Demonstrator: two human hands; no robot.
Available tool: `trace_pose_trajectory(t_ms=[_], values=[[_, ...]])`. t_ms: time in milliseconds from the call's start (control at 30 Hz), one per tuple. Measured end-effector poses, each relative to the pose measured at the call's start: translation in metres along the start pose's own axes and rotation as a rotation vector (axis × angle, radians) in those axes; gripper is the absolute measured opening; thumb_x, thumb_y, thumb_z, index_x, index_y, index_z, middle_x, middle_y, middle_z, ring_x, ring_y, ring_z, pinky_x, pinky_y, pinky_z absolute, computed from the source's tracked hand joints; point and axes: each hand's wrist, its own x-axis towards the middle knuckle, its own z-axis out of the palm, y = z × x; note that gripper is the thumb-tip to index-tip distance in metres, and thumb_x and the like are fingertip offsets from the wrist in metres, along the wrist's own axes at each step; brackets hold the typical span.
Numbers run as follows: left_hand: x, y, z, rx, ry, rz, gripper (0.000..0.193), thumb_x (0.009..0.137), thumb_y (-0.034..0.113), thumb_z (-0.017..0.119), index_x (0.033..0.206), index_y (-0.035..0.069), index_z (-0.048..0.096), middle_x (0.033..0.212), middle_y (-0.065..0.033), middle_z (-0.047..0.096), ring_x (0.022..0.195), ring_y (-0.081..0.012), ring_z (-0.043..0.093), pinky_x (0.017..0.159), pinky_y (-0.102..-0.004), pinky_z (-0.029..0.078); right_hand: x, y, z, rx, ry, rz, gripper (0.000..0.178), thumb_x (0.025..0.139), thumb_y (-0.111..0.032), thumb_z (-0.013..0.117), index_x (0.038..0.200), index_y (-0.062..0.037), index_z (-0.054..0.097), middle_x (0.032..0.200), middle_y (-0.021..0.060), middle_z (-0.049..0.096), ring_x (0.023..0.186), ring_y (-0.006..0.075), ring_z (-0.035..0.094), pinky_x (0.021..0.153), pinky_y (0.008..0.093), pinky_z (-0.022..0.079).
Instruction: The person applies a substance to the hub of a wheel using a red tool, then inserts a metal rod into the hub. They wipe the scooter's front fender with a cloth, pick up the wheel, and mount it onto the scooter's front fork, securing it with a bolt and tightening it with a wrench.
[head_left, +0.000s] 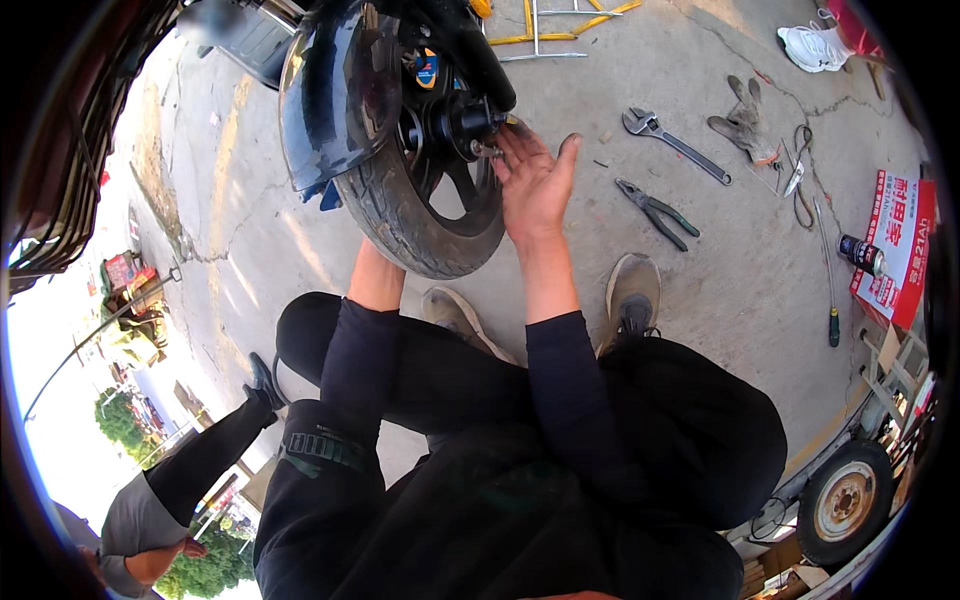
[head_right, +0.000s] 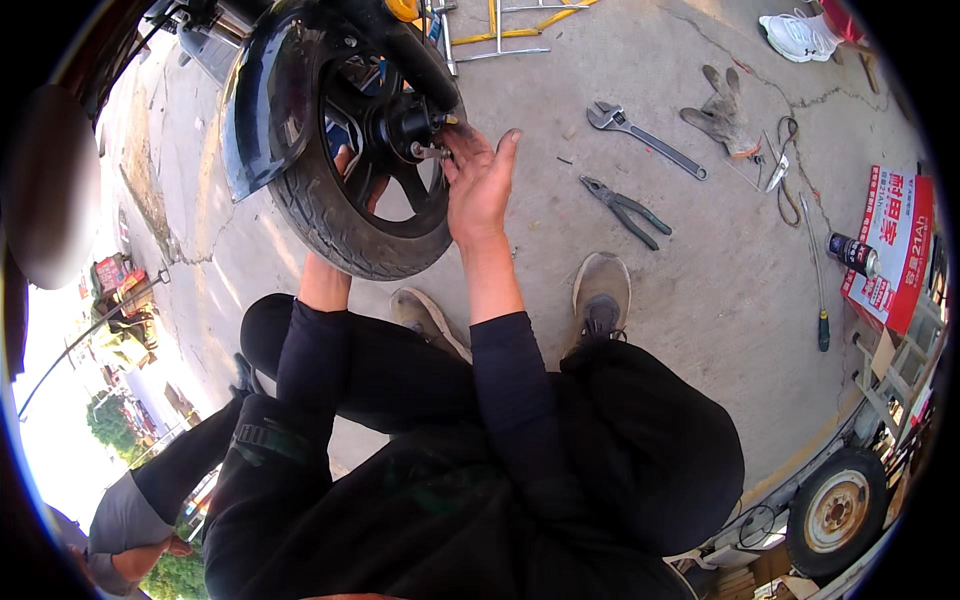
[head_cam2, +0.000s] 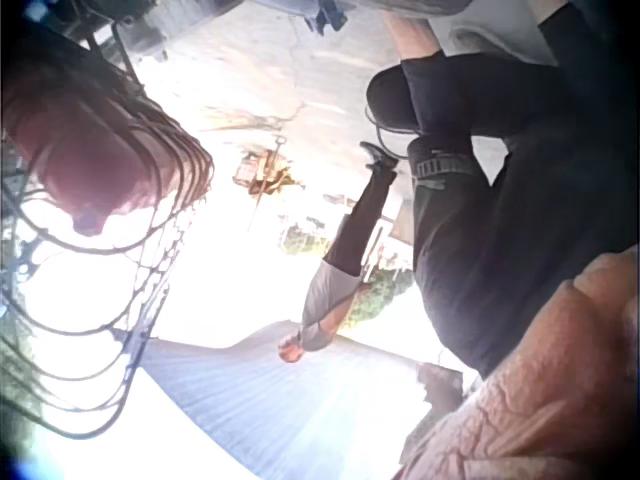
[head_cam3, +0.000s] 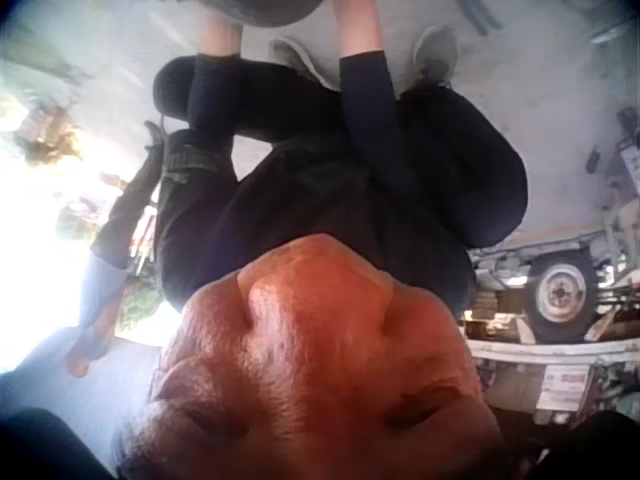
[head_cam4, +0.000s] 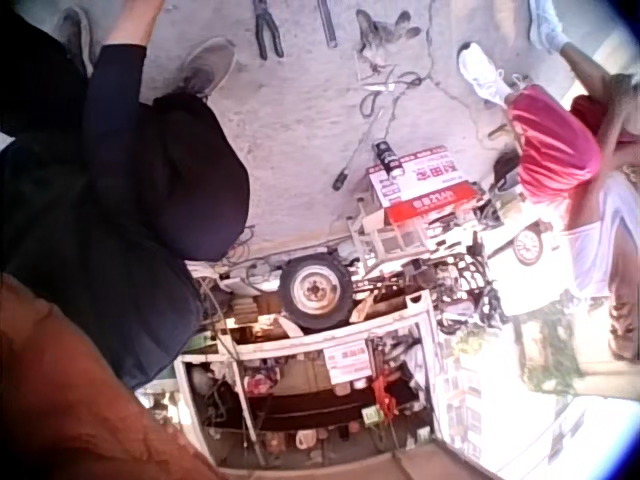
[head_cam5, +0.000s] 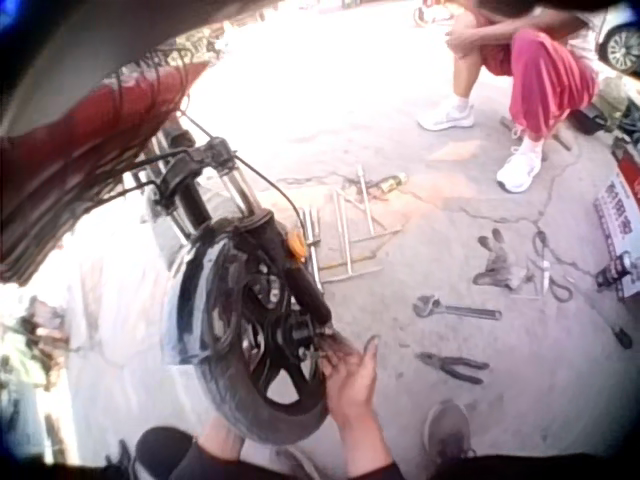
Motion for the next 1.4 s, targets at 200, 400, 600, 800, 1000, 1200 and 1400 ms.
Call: trace_pose_trajectory(t_ms=[200, 400, 600, 800, 1000, 1200, 1400], values=[[-0.005, -0.002, 0.003, -0.027, 0.012, 0.009, 0.045, 0.102, 0.019, 0.051, 0.143, 0.003, 0.043, 0.136, -0.0159, 0.057, 0.124, -0.0279, 0.056, 0.098, -0.0393, 0.053, -0.005, -0.005, 0.010, -0.054, 0.006, -0.062, 0.102, 0.094, -0.081, 0.021, 0.144, 0.0045, 0.044, 0.147, 0.0198, 0.049, 0.140, 0.0280, 0.040, 0.113, 0.0391, 0.023], [-0.009, -0.002, 0.005, -0.044, 0.017, 0.008, 0.045, 0.102, 0.019, 0.050, 0.143, 0.003, 0.043, 0.135, -0.0159, 0.058, 0.123, -0.0279, 0.057, 0.098, -0.0392, 0.053, -0.007, -0.006, 0.011, -0.077, 0.042, -0.065, 0.100, 0.094, -0.080, 0.022, 0.139, 0.0040, 0.050, 0.142, 0.0184, 0.053, 0.136, 0.0282, 0.043, 0.114, 0.0409, 0.024], [-0.009, -0.003, 0.006, -0.050, 0.023, 0.014, 0.045, 0.102, 0.020, 0.049, 0.143, 0.002, 0.044, 0.135, -0.0159, 0.058, 0.122, -0.0279, 0.057, 0.098, -0.0390, 0.053, -0.005, -0.007, 0.012, -0.022, -0.021, -0.185, 0.098, 0.094, -0.080, 0.023, 0.133, 0.0032, 0.056, 0.139, 0.0163, 0.056, 0.134, 0.0282, 0.044, 0.115, 0.0427, 0.024], [-0.009, -0.003, 0.007, -0.058, 0.029, 0.019, 0.045, 0.103, 0.021, 0.049, 0.143, 0.002, 0.044, 0.135, -0.0159, 0.058, 0.121, -0.0278, 0.058, 0.098, -0.0388, 0.053, -0.003, -0.014, 0.006, -0.641, -0.049, -0.510, 0.085, 0.102, -0.069, 0.019, 0.132, -0.0011, 0.060, 0.139, 0.0161, 0.056, 0.136, 0.0299, 0.043, 0.116, 0.0450, 0.026], [-0.009, -0.002, 0.008, -0.063, 0.034, 0.019, 0.045, 0.103, 0.021, 0.048, 0.143, 0.002, 0.044, 0.135, -0.0159, 0.059, 0.120, -0.0278, 0.059, 0.098, -0.0386, 0.053, 0.004, -0.024, 0.004, -1.064, -0.094, -0.773, 0.072, 0.105, -0.059, 0.027, 0.124, -0.0018, 0.067, 0.137, 0.0222, 0.055, 0.131, 0.0345, 0.049, 0.111, 0.0430, 0.035], [-0.009, -0.002, 0.010, -0.062, 0.026, 0.018, 0.045, 0.104, 0.022, 0.047, 0.143, 0.002, 0.044, 0.134, -0.0159, 0.059, 0.120, -0.0277, 0.060, 0.098, -0.0385, 0.054, 0.007, -0.026, 0.003, -1.433, -0.122, -1.011, 0.039, 0.093, -0.038, 0.063, 0.117, -0.0085, 0.071, 0.132, 0.0278, 0.055, 0.121, 0.0437, 0.052, 0.102, 0.0487, 0.042], [-0.007, -0.002, 0.010, -0.055, 0.012, 0.017, 0.045, 0.104, 0.022, 0.046, 0.144, 0.001, 0.044, 0.134, -0.0158, 0.059, 0.119, -0.0277, 0.060, 0.098, -0.0383, 0.054, -0.005, -0.026, -0.008, -1.509, -0.150, -1.117, 0.041, 0.093, -0.041, 0.064, 0.117, -0.0085, 0.071, 0.135, 0.0285, 0.053, 0.124, 0.0454, 0.050, 0.104, 0.0506, 0.040]])
